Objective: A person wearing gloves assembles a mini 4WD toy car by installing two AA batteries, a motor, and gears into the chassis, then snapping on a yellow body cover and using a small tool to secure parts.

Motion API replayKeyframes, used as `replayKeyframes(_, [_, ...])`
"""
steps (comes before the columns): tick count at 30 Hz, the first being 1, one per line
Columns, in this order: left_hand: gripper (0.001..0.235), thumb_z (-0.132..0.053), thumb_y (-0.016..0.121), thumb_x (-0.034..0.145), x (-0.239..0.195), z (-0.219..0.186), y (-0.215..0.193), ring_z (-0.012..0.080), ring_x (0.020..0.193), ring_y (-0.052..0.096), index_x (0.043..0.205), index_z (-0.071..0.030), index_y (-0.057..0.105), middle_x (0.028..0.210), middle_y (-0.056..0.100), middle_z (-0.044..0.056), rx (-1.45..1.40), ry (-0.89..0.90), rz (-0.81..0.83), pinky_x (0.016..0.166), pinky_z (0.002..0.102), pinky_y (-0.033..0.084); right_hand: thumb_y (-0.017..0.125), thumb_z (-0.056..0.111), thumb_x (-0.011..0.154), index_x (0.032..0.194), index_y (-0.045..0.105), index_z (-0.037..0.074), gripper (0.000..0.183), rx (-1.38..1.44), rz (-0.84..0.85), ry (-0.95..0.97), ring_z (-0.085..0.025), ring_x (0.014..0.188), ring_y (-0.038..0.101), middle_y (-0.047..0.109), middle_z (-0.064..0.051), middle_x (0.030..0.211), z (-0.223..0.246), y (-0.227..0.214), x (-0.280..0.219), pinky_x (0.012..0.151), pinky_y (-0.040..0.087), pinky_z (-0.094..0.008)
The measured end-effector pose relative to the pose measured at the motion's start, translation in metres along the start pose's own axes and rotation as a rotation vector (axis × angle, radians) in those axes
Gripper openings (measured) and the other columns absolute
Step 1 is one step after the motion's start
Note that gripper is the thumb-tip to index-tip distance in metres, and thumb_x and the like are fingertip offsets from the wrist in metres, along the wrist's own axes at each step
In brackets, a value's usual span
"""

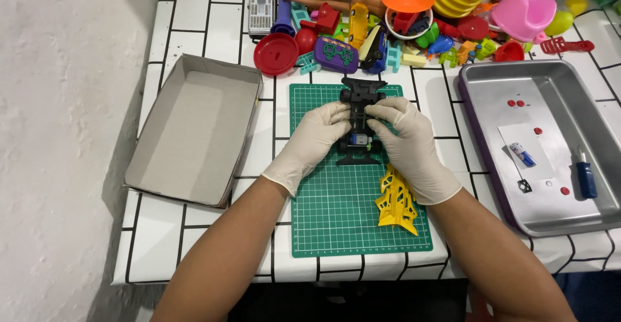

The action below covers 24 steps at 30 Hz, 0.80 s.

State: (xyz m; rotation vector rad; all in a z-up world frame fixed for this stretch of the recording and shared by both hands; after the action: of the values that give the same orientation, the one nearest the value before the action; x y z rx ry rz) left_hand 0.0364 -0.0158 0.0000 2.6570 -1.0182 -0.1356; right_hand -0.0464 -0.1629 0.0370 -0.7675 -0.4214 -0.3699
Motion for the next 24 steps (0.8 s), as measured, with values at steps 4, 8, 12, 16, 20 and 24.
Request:
replayKeyframes(4, [0.054,0.003,0.068,0.09,0.0,0.0,0.002,0.0171,0.119,0.062,0.142,-0.002,0.056,0.129,0.067,0.017,-0.001,-0.001,-0.011,0.104,0.031,0.05,0.076,-0.005,0.09,0.11,0.078,0.004,0.022,-0.02,0.002,0.009,-0.031,0.104,0.07,0.068,-0.011,0.104,0.003,-0.001,-0.001,0.092,0.057,-0.044])
replayKeyframes(8, [0.049,-0.007,0.074,0.09,-0.006,-0.009,0.004,0.0147,0.112,0.065,0.137,-0.002,0.059,0.121,0.071,0.013,-0.027,-0.006,-0.084,0.101,0.03,0.053,0.076,-0.005,0.089,0.11,0.078,0.005,0.023,-0.062,-0.009,-0.001,-0.03,0.103,0.07,0.068,-0.009,0.104,0.002,0.0,-0.003,0.092,0.057,-0.043])
replayKeyframes(12, [0.042,-0.008,0.071,0.093,-0.003,-0.005,0.003,0.0151,0.109,0.067,0.134,-0.002,0.062,0.116,0.073,0.014,-0.003,-0.005,-0.14,0.098,0.03,0.055,0.078,-0.005,0.088,0.11,0.077,0.004,0.024,-0.079,-0.04,-0.01,-0.03,0.103,0.071,0.069,-0.01,0.105,0.015,-0.002,-0.004,0.092,0.058,-0.043])
replayKeyframes(16, [0.039,-0.009,0.072,0.092,-0.003,0.0,0.001,0.0116,0.104,0.066,0.13,-0.005,0.064,0.112,0.074,0.009,0.002,-0.003,-0.176,0.097,0.029,0.055,0.081,-0.003,0.087,0.112,0.075,0.003,0.026,-0.033,-0.053,0.045,-0.027,0.1,0.07,0.069,-0.011,0.104,0.018,-0.009,-0.004,0.091,0.058,-0.041])
replayKeyframes(20, [0.039,-0.009,0.074,0.091,-0.006,-0.006,0.002,0.0114,0.102,0.066,0.129,-0.006,0.065,0.11,0.074,0.008,-0.018,0.03,-0.2,0.096,0.029,0.055,0.086,0.01,0.086,0.114,0.072,0.004,0.033,0.146,-0.023,0.273,-0.018,0.094,0.068,0.07,-0.01,0.102,-0.011,-0.006,-0.005,0.088,0.057,-0.036])
replayKeyframes(24, [0.038,-0.011,0.076,0.091,-0.011,-0.019,0.01,0.0106,0.103,0.066,0.128,-0.008,0.066,0.11,0.074,0.007,0.001,0.07,-0.202,0.097,0.029,0.055,0.086,0.018,0.086,0.119,0.072,0.004,0.039,0.407,0.04,0.42,-0.015,0.098,0.066,0.073,-0.01,0.11,-0.017,0.004,-0.006,0.093,0.056,-0.035])
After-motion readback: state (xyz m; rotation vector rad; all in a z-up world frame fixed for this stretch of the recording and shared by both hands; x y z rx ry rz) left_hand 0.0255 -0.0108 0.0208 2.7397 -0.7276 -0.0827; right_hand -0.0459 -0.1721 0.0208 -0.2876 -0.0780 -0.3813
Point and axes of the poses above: each hand's wrist, its own x-axis towards the middle knuckle, its own y-axis out of the palm, z = x × y, the point moved 4 cm from there along x, towards the middle knuckle
